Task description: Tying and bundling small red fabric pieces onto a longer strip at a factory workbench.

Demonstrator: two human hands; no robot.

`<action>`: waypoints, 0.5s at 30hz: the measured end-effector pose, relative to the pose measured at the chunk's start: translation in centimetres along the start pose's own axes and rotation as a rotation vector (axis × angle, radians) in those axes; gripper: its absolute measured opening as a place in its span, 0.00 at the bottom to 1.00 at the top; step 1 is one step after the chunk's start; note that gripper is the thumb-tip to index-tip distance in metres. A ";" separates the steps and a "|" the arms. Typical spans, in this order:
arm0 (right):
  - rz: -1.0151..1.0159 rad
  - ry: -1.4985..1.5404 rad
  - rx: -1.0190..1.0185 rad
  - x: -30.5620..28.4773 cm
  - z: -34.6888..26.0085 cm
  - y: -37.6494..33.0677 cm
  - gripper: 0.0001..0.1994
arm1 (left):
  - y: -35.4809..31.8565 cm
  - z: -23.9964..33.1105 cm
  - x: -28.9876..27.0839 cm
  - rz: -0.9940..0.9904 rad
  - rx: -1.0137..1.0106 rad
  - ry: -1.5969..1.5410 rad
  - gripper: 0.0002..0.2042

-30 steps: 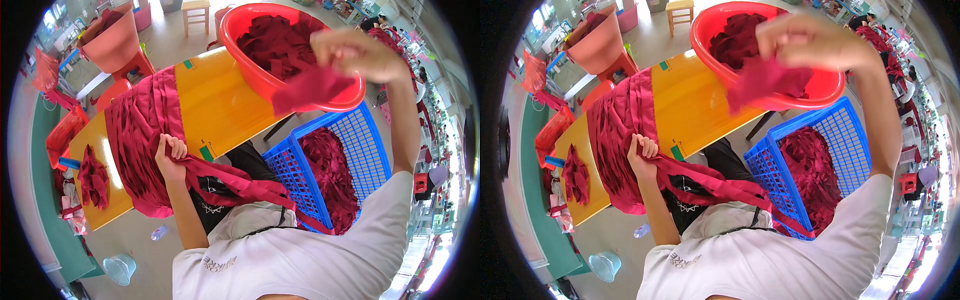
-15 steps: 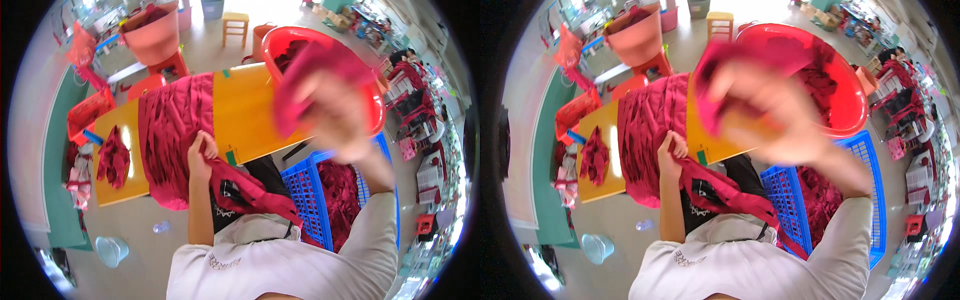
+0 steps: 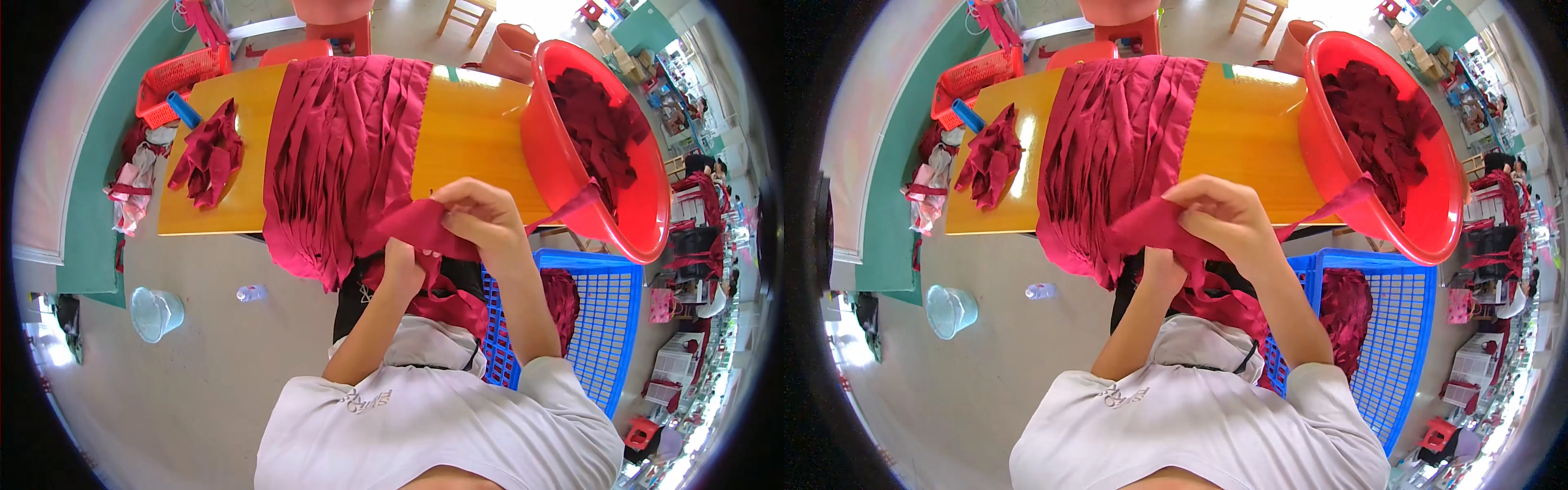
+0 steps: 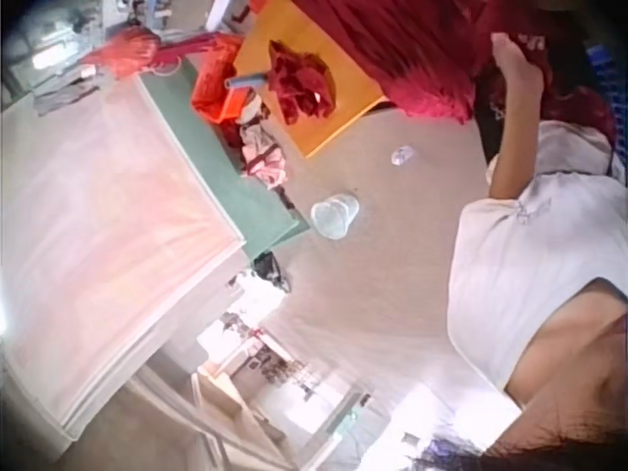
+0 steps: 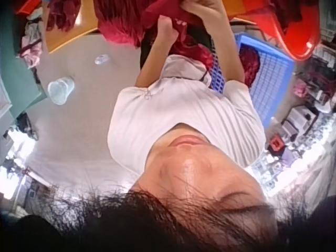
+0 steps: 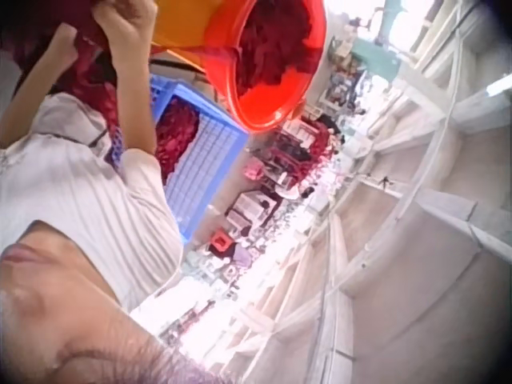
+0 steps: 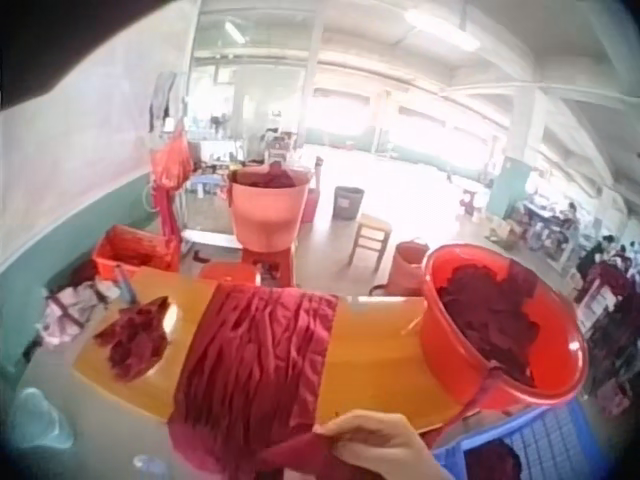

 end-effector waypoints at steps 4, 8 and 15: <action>0.078 -0.158 0.242 -0.4 4.0 -2.1 0.09 | 1.1 1.6 0.7 -0.155 0.065 -0.125 0.15; 0.169 -0.197 0.418 -0.4 6.4 -4.7 0.10 | 1.6 2.2 1.2 -0.221 0.037 -0.050 0.16; -0.178 -0.385 0.326 1.0 5.2 -4.7 0.09 | 1.9 1.3 1.7 -0.117 -0.004 0.113 0.16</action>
Point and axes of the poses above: each hand's wrist, its own y-axis towards the middle knuckle, its own x-axis out of the palm, z = x × y, the point moved 5 cm from there along y, towards the middle knuckle, and after that the axes turned 15 degrees about -z, right-handed, at the moved point
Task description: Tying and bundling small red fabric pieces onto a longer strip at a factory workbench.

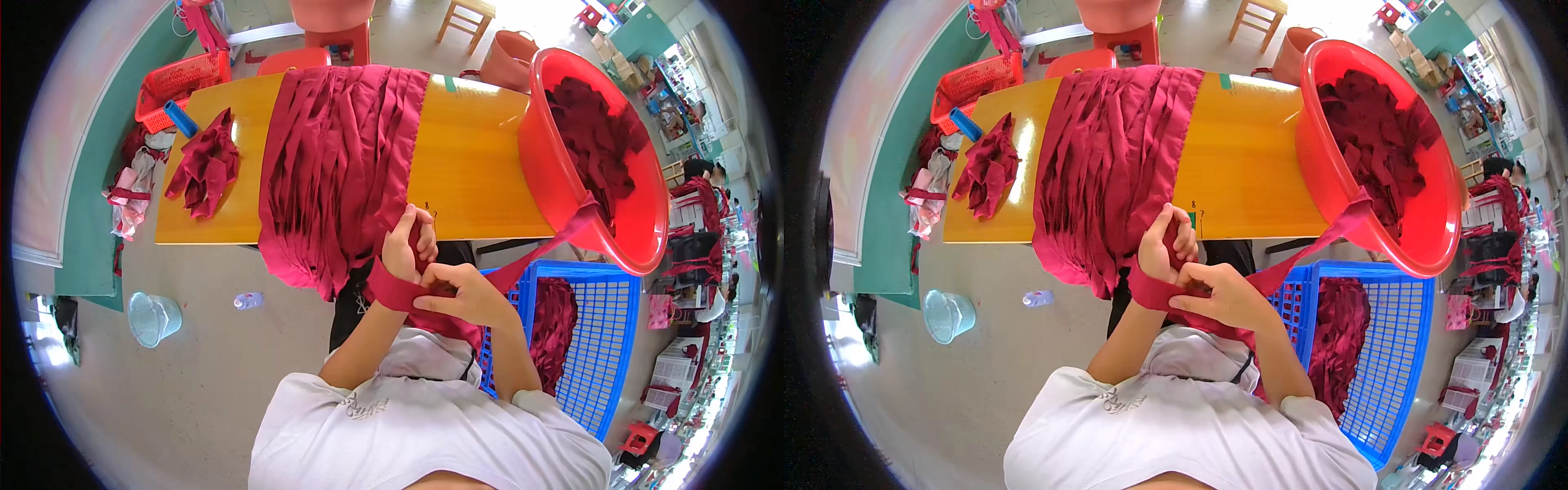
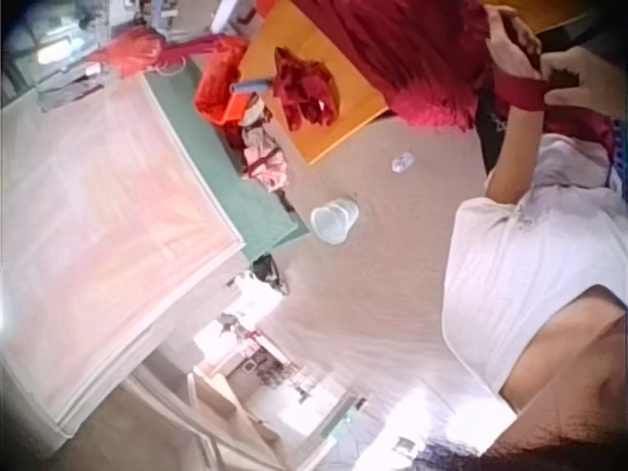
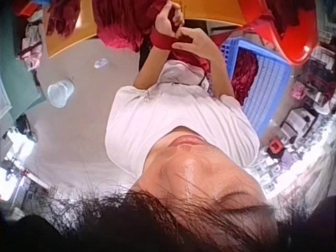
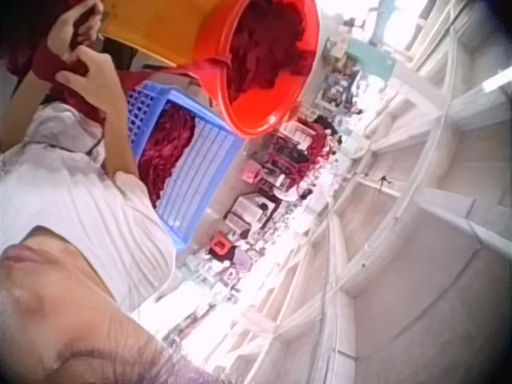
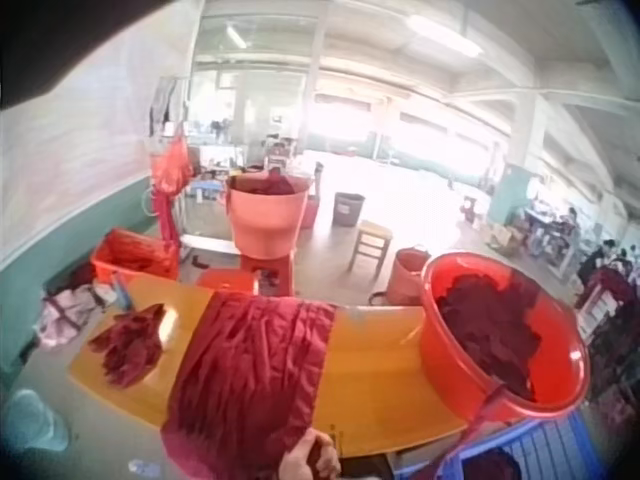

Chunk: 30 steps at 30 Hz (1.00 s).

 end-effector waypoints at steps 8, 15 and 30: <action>0.454 -0.156 -0.109 -5.1 -4.6 -0.8 0.05 | -1.1 -0.1 -0.2 0.157 -0.012 -0.068 0.19; 0.409 -1.096 -0.314 -2.2 -6.4 0.5 0.11 | -2.2 -0.5 1.5 0.144 -0.046 -0.159 0.30; 0.459 -1.124 -0.310 0.2 -3.4 -0.3 0.16 | -1.7 0.6 0.9 0.079 0.059 0.010 0.13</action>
Point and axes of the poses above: each hand's wrist, its own y-axis towards the middle knuckle, its own x-axis out of the palm, z = x × y, the point moved 5 cm from there along y, towards the middle knuckle, and after that the axes turned 15 degrees about -z, right-handed, at the moved point
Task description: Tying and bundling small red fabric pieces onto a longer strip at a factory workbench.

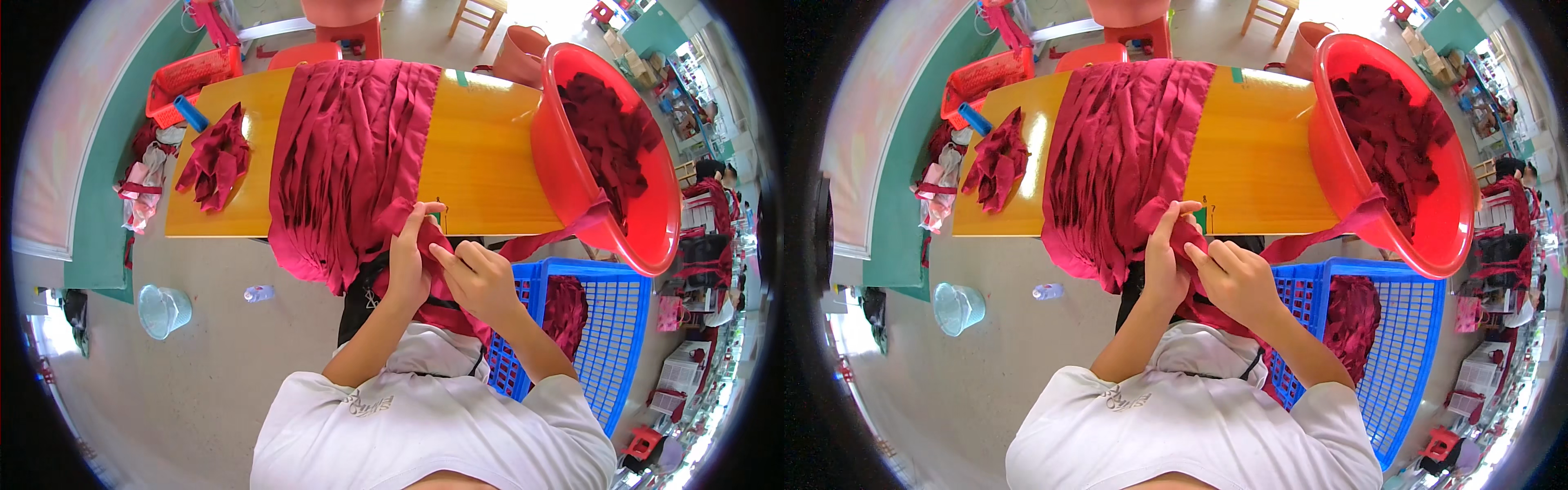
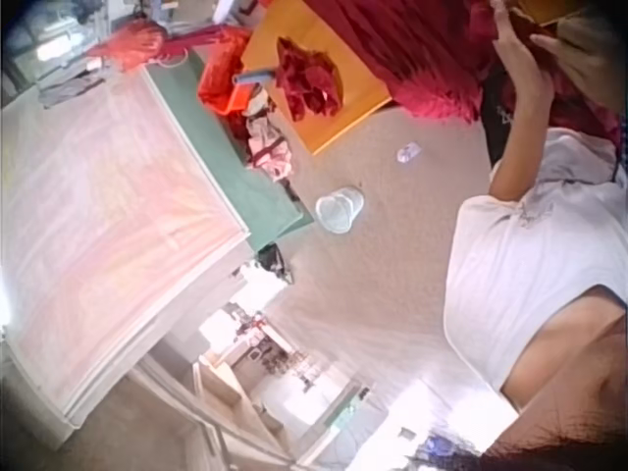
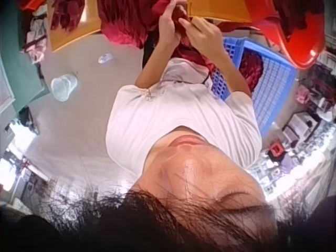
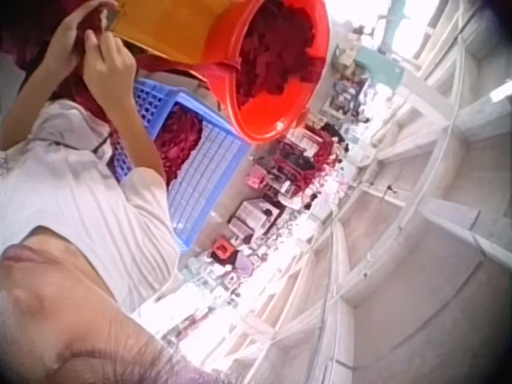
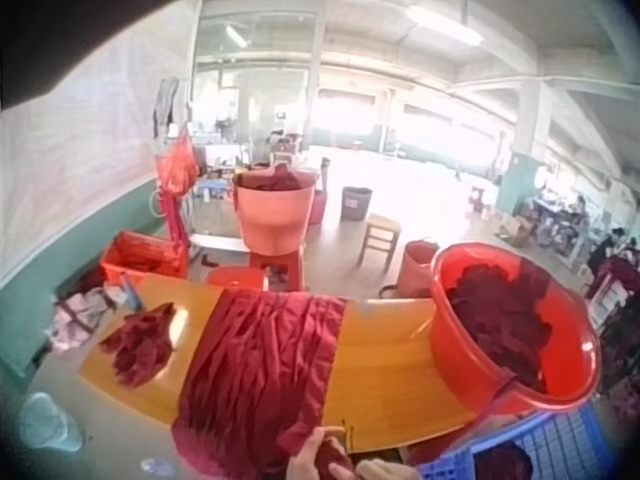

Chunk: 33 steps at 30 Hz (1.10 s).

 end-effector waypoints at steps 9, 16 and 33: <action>0.094 0.017 0.041 -0.7 0.8 -1.3 0.20 | -0.1 0.1 1.7 0.025 -0.001 -0.015 0.23; 0.121 0.065 0.170 -4.4 2.3 -4.7 0.17 | 0.0 5.8 0.6 -0.074 0.309 -0.086 0.21; -0.282 0.458 0.356 -17.6 18.3 -7.8 0.29 | -1.6 14.1 -2.6 -0.279 0.452 -0.234 0.15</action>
Point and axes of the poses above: each hand's wrist, its own y-axis towards the middle knuckle, its own x-axis out of the palm, z = x × y, the point moved 5 cm from there along y, towards the middle knuckle, and after that the axes turned 15 degrees about -z, right-handed, at the moved point
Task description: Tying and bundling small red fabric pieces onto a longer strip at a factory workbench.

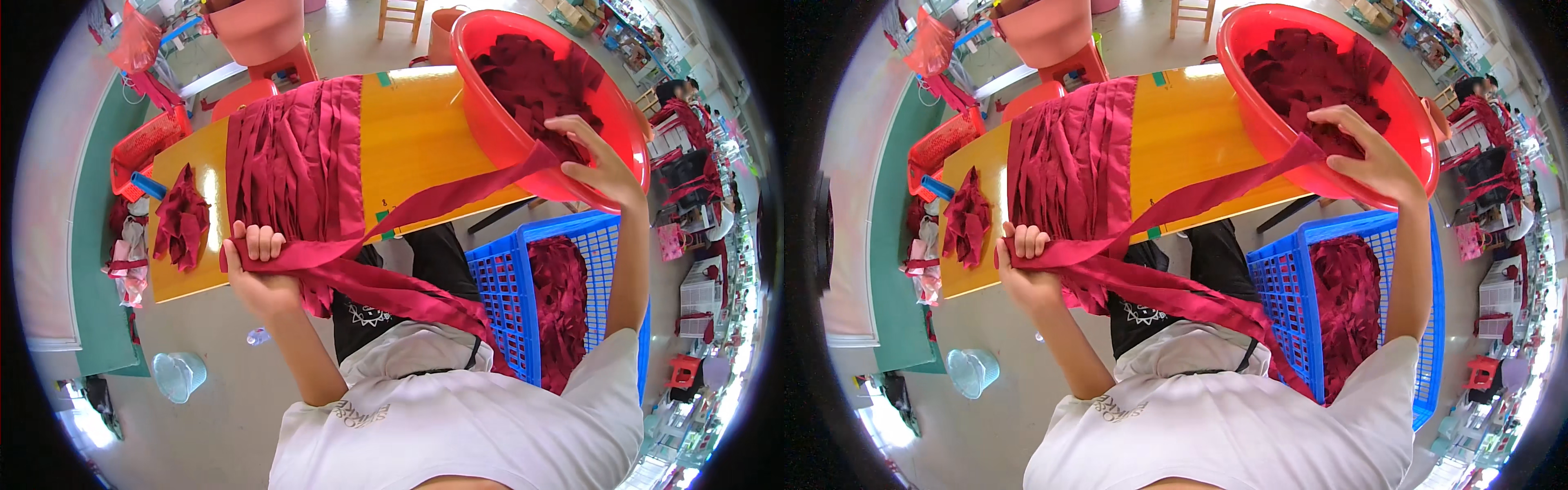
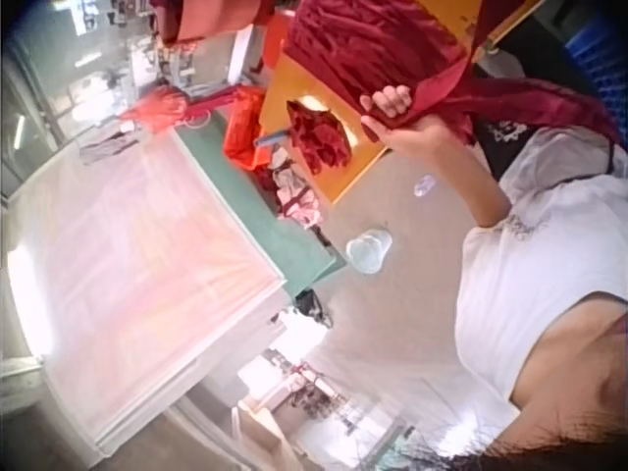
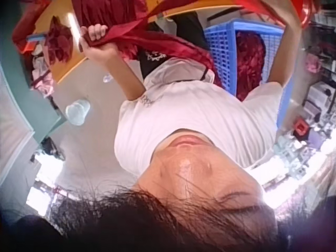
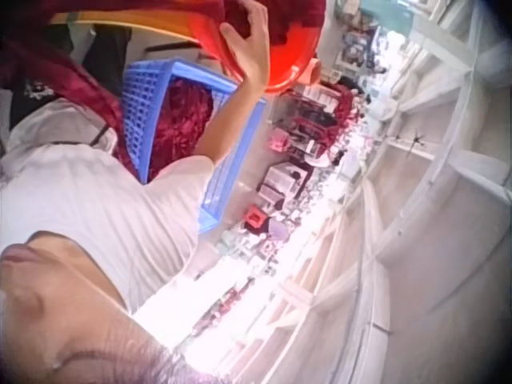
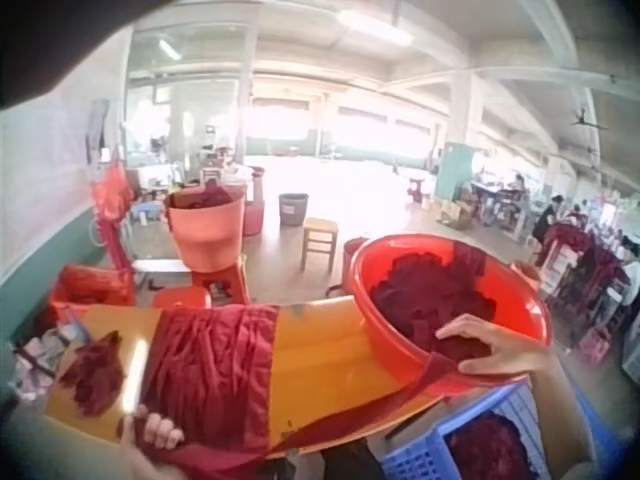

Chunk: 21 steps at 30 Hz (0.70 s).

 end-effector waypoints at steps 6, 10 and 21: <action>-0.308 0.460 -0.042 0.0 3.1 2.8 0.29 | -0.9 4.4 -2.9 0.128 0.057 0.101 0.14; -0.435 0.575 0.141 -0.3 4.9 3.3 0.26 | -1.9 8.2 -2.9 0.223 0.138 0.263 0.17; -0.484 0.547 0.102 1.0 3.3 5.7 0.34 | -5.6 14.0 -5.4 0.654 0.357 0.491 0.12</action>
Point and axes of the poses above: each hand's wrist, its own y-axis towards the middle knuckle, its own x-axis out of the palm, z = x × y, the point moved 5 cm from there along y, towards the middle knuckle, and after that the axes turned 15 degrees about -z, right-handed, at the moved point
